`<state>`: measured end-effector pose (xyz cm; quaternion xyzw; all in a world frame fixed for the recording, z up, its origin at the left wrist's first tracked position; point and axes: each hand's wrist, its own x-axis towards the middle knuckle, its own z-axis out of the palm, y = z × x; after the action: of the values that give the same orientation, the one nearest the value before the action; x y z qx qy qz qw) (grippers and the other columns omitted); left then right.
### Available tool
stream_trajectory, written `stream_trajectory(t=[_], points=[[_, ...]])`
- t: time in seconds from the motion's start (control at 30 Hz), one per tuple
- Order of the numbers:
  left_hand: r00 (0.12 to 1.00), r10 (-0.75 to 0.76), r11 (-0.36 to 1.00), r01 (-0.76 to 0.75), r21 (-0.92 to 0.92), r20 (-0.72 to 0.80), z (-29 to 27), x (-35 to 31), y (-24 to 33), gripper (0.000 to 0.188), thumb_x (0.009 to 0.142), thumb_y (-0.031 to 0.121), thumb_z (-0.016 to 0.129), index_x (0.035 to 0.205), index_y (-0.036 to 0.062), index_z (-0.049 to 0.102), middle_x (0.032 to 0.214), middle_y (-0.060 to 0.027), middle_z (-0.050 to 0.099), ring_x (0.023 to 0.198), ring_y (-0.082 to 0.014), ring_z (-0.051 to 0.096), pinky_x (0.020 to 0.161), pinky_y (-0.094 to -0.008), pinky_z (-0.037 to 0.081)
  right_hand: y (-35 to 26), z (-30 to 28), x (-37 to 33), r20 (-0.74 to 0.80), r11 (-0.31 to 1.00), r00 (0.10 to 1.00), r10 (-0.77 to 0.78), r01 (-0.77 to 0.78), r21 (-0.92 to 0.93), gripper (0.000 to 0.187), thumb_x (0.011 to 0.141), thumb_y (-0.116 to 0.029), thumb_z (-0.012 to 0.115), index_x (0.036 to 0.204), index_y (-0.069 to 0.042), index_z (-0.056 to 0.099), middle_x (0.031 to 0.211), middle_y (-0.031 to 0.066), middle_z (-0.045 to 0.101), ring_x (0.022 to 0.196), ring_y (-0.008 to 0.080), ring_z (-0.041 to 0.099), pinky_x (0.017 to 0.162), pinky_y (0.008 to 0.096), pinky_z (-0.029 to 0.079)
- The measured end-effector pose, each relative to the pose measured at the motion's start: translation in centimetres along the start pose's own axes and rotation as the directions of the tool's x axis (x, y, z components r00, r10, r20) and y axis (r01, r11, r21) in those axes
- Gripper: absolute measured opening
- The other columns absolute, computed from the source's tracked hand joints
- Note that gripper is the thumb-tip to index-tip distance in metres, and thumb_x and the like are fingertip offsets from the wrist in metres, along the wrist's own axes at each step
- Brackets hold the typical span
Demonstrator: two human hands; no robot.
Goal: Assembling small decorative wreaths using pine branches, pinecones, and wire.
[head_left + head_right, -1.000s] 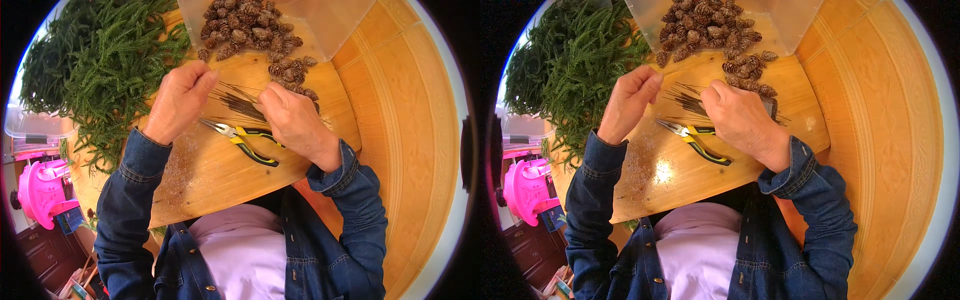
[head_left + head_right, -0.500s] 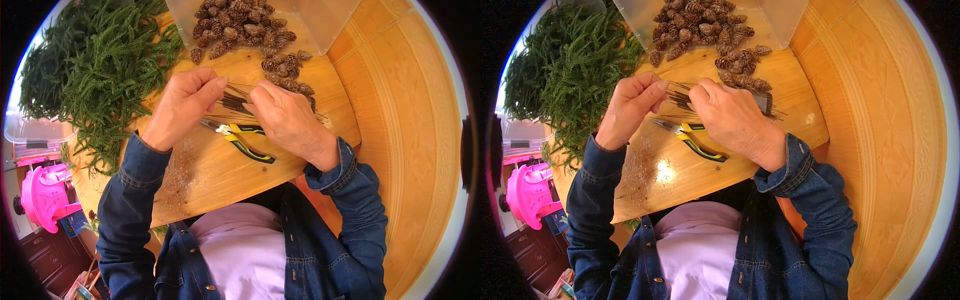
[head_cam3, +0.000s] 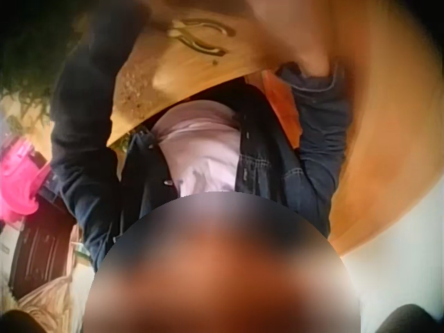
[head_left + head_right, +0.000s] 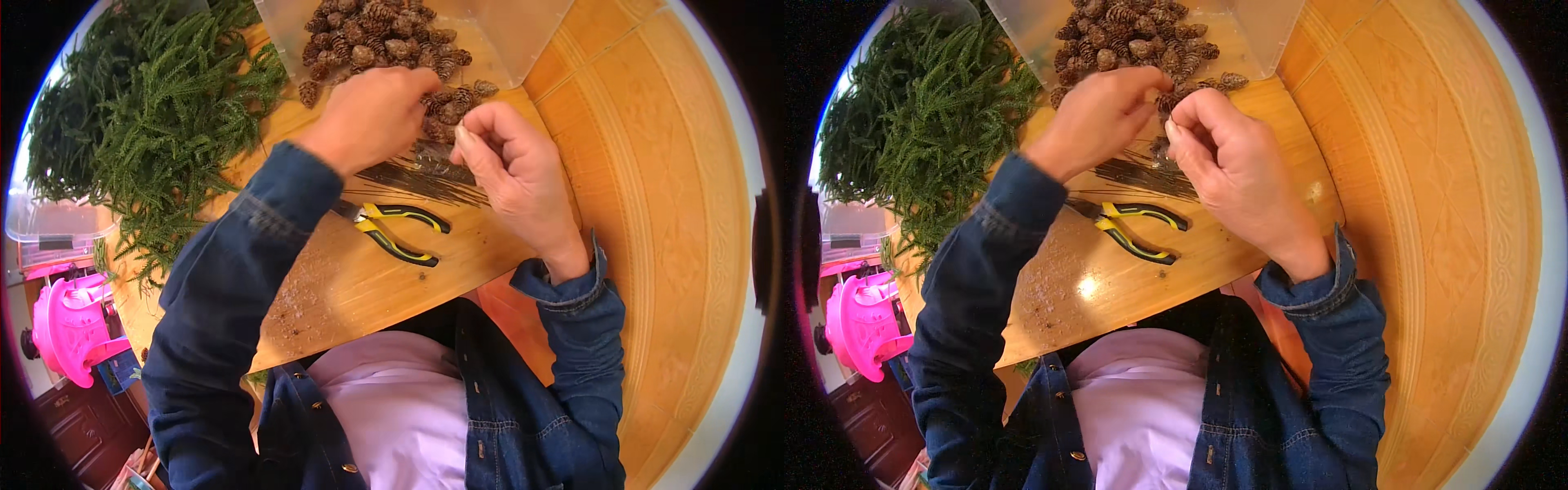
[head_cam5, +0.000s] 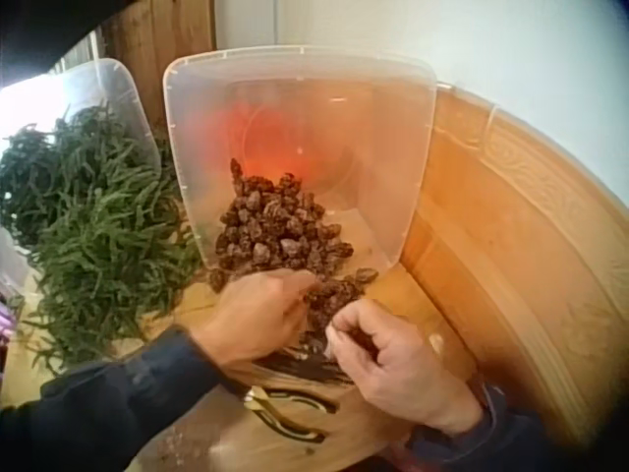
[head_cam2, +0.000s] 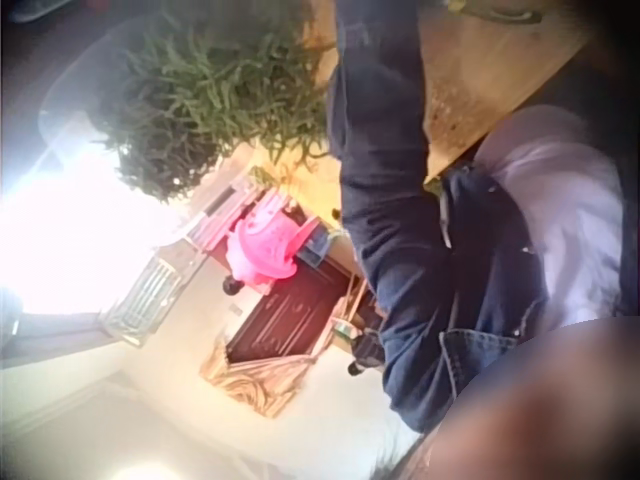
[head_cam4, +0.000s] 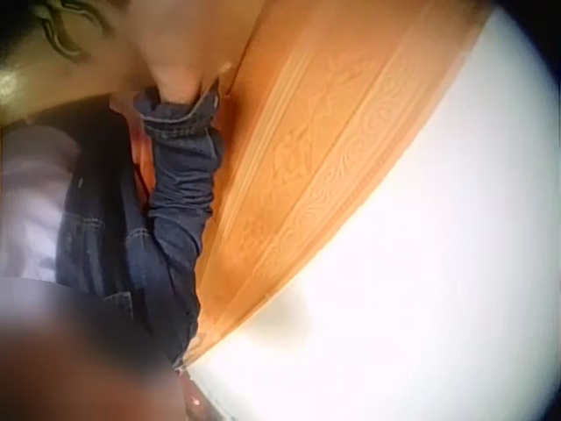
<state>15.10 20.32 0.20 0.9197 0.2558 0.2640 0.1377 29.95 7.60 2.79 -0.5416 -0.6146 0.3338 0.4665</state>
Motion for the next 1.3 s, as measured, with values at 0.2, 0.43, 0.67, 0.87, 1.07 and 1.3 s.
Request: stream_trajectory(t=[0.2, 0.43, 0.67, 0.87, 1.07, 1.3], points=[[0.977, 0.019, 0.96, -0.077, 0.27, 0.214, 1.8, 1.7, 0.3, 0.021, 0.075, 0.013, 0.064, 0.095, 0.0047, 0.063, 0.083, -0.0166, 0.066, 0.084, -0.0321, 0.066, 0.068, -0.0434, 0.053, -1.8, -0.9, -2.2, -0.021, 0.996, 0.998, 0.055, -0.053, 0.078, 0.006, 0.095, -0.008, 0.054, 0.095, -0.002, 0.054, 0.079, -0.0023, 0.055, 0.068, 0.0015, 0.046, 0.059, 0.0166, 0.037], [0.956, 0.011, 0.939, -0.111, 0.326, 0.293, 1.2, 2.0, 0.4, 0.019, 0.076, 0.013, 0.063, 0.092, 0.0027, 0.06, 0.08, -0.0155, 0.066, 0.078, -0.0333, 0.066, 0.066, -0.0436, 0.053, -1.7, -0.4, -2.8, -0.023, 0.998, 1.0, 0.009, -0.007, 0.068, 0.007, 0.095, -0.008, 0.055, 0.096, -0.001, 0.054, 0.08, -0.0018, 0.055, 0.067, 0.0024, 0.045, 0.059, 0.0169, 0.037], [0.93, -0.346, 0.902, 0.366, -0.23, 0.123, -5.5, -3.5, 2.0, 0.015, 0.075, 0.008, 0.06, 0.086, 0.0002, 0.053, 0.071, -0.0112, 0.062, 0.062, -0.0227, 0.06, 0.057, -0.0341, 0.048, -2.7, 0.6, -4.1, -0.012, 1.0, 1.0, -0.015, 0.015, 0.004, 0.004, 0.091, -0.003, 0.057, 0.091, 0.0, 0.055, 0.076, -0.0005, 0.053, 0.065, 0.0052, 0.046, 0.056, 0.0202, 0.037], [0.641, -0.687, 0.066, 0.523, -0.85, 0.341, -9.6, -13.8, 7.5, 0.019, 0.083, 0.007, 0.055, 0.1, -0.0032, 0.054, 0.088, -0.0116, 0.065, 0.072, -0.0128, 0.061, 0.064, -0.0221, 0.048, -4.4, 5.9, -4.5, 0.131, 0.956, 0.951, -0.28, 0.264, 0.129, 0.007, 0.083, 0.005, 0.061, 0.085, 0.001, 0.055, 0.067, 0.0072, 0.05, 0.056, 0.016, 0.048, 0.05, 0.0267, 0.037], [0.539, -0.824, -0.017, 0.287, -0.958, 0.176, -8.0, -17.9, 10.7, 0.032, 0.089, 0.009, 0.058, 0.117, -0.0071, 0.054, 0.092, -0.0113, 0.065, 0.073, -0.0115, 0.058, 0.068, -0.0241, 0.048, -5.5, 9.3, -5.4, 0.22, 0.942, 0.921, -0.322, 0.287, 0.174, 0.011, 0.079, 0.007, 0.064, 0.084, 0.002, 0.055, 0.063, 0.0095, 0.049, 0.05, 0.0205, 0.048, 0.046, 0.0297, 0.037], [0.57, -0.806, -0.015, 0.248, -0.969, 0.158, -8.0, -21.1, 10.0, 0.034, 0.089, 0.01, 0.057, 0.117, -0.0087, 0.055, 0.102, -0.0169, 0.065, 0.081, -0.0165, 0.062, 0.072, -0.0265, 0.05, -6.1, 11.1, -5.4, 0.263, 0.972, 0.936, -0.234, 0.219, 0.087, 0.01, 0.078, 0.008, 0.063, 0.083, 0.003, 0.056, 0.061, 0.0093, 0.049, 0.049, 0.0199, 0.046, 0.045, 0.0292, 0.035]])
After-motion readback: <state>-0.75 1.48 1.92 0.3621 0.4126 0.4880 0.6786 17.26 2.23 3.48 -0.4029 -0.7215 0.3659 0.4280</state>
